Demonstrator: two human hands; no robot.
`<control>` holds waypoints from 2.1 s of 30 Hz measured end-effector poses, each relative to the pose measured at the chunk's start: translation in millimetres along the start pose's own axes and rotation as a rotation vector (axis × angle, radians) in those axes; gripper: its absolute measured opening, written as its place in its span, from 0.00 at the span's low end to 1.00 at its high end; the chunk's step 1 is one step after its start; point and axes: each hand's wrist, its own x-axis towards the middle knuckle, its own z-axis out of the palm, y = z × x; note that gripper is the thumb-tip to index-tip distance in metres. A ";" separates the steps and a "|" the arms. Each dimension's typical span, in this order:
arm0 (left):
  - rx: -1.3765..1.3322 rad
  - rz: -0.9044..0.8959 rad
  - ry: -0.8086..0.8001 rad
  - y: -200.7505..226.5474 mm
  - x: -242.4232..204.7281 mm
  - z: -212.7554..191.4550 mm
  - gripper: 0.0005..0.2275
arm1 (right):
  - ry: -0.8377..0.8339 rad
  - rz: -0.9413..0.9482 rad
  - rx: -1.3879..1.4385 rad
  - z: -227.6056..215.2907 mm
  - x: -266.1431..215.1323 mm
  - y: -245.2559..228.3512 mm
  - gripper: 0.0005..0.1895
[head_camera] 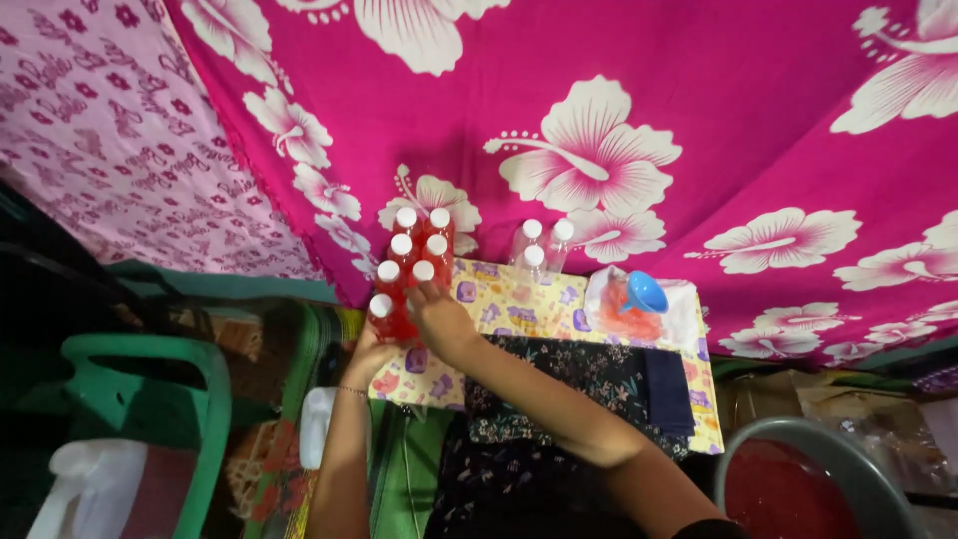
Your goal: The person fills small plastic bottles with a red liquid using a funnel and a measuring cup, then secures the caps by hand.
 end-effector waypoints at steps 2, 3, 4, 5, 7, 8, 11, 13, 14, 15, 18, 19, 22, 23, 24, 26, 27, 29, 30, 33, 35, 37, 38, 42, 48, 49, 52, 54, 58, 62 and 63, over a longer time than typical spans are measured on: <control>0.013 0.034 0.003 -0.5 -8.3 26.9 0.54 | 0.025 0.036 0.058 -27.0 -12.0 -12.7 0.28; 0.025 0.075 0.002 -1.0 -11.7 41.4 0.54 | 0.056 0.072 0.110 -41.1 -18.0 -18.0 0.37; 0.026 0.068 -0.001 9.7 -10.1 34.1 0.54 | 0.054 0.078 0.113 -49.5 -32.4 -20.1 0.37; 0.066 0.075 0.013 20.2 -8.2 27.4 0.55 | 0.100 0.125 0.162 -58.1 -46.9 -21.9 0.35; 0.111 0.072 0.017 50.9 -17.4 32.8 0.56 | 0.149 0.185 0.213 -56.3 -85.0 -8.5 0.34; 0.133 0.058 0.028 72.9 -25.2 45.2 0.57 | 0.231 0.202 0.071 -46.6 -106.6 7.0 0.27; 0.239 0.057 0.082 109.3 -47.0 57.7 0.61 | 0.269 0.315 -0.133 -30.2 -185.6 60.9 0.22; 0.313 0.076 0.131 96.1 -61.2 51.8 0.64 | 0.223 0.400 -0.200 -26.2 -240.6 97.5 0.22; 0.370 0.164 0.240 76.8 -67.9 46.8 0.64 | 0.222 0.464 -0.259 -26.9 -265.7 115.5 0.22; 0.428 0.251 0.349 57.2 -74.9 41.8 0.64 | 0.221 0.529 -0.318 -27.9 -291.1 133.1 0.22; 0.896 0.553 0.652 33.2 -126.4 108.2 0.46 | 0.194 0.689 -0.407 -38.2 -332.3 145.5 0.23; 0.895 0.549 0.645 32.8 -133.3 137.7 0.46 | 0.190 0.696 -0.410 -41.2 -337.6 143.9 0.23; 1.177 0.559 0.096 23.1 -147.6 205.0 0.27 | 0.055 0.748 -0.300 -47.5 -343.6 142.7 0.27; 1.262 0.423 0.028 14.0 -148.7 214.2 0.30 | -0.033 0.760 -0.238 -48.2 -343.9 141.5 0.28; 1.343 0.287 -0.038 5.8 -146.7 222.3 0.34 | -0.117 0.768 -0.177 -48.3 -341.0 141.3 0.29; 1.403 0.280 -0.036 5.7 -133.5 219.2 0.35 | -0.142 0.775 -0.198 -47.5 -338.0 141.2 0.30; 1.462 0.272 -0.041 5.5 -126.9 217.9 0.37 | -0.168 0.788 -0.220 -47.3 -336.6 141.4 0.30; 1.465 0.304 -0.052 12.3 -116.4 211.9 0.35 | -0.183 0.787 -0.221 -45.9 -337.6 144.5 0.31; 1.469 0.338 -0.061 15.8 -110.9 207.6 0.34 | -0.194 0.785 -0.221 -44.0 -337.3 145.8 0.31; 1.502 0.290 -0.129 8.0 -95.8 199.6 0.33 | -0.165 0.800 -0.218 -41.6 -333.4 146.1 0.31; 1.510 0.293 -0.150 5.0 -83.9 195.5 0.33 | -0.145 0.794 -0.232 -40.3 -328.2 144.7 0.31; 1.514 0.286 -0.173 3.4 -80.2 193.9 0.32 | -0.136 0.788 -0.249 -41.8 -330.9 143.6 0.31; 1.536 0.302 -0.192 5.7 -77.1 192.3 0.32 | -0.178 0.814 -0.246 -42.0 -331.1 144.3 0.32; 1.595 0.332 -0.201 16.9 -80.9 193.9 0.31 | -0.235 0.859 -0.280 -51.1 -342.1 142.1 0.32; 1.530 0.328 -0.214 28.4 -100.0 190.2 0.40 | -0.219 0.865 -0.294 -54.3 -356.2 142.2 0.32; 1.531 0.324 -0.218 30.2 -101.6 189.7 0.40 | -0.223 0.867 -0.291 -53.9 -358.4 142.2 0.32; 1.546 0.315 -0.251 35.8 -100.7 188.7 0.44 | -0.218 0.868 -0.258 -54.5 -360.6 142.9 0.31; 1.532 0.300 -0.285 39.2 -100.1 187.9 0.47 | -0.197 0.847 -0.273 -56.9 -361.2 140.1 0.31; 1.549 0.272 -0.337 49.0 -98.4 191.0 0.49 | -0.181 0.834 -0.272 -48.9 -363.9 144.3 0.30; 1.311 0.200 -0.323 70.4 -77.5 224.9 0.61 | 0.158 0.692 -0.345 -55.9 -329.6 142.9 0.20; 1.232 0.338 -0.237 73.8 -69.7 237.3 0.59 | 0.414 0.511 -0.362 -59.6 -315.4 140.4 0.16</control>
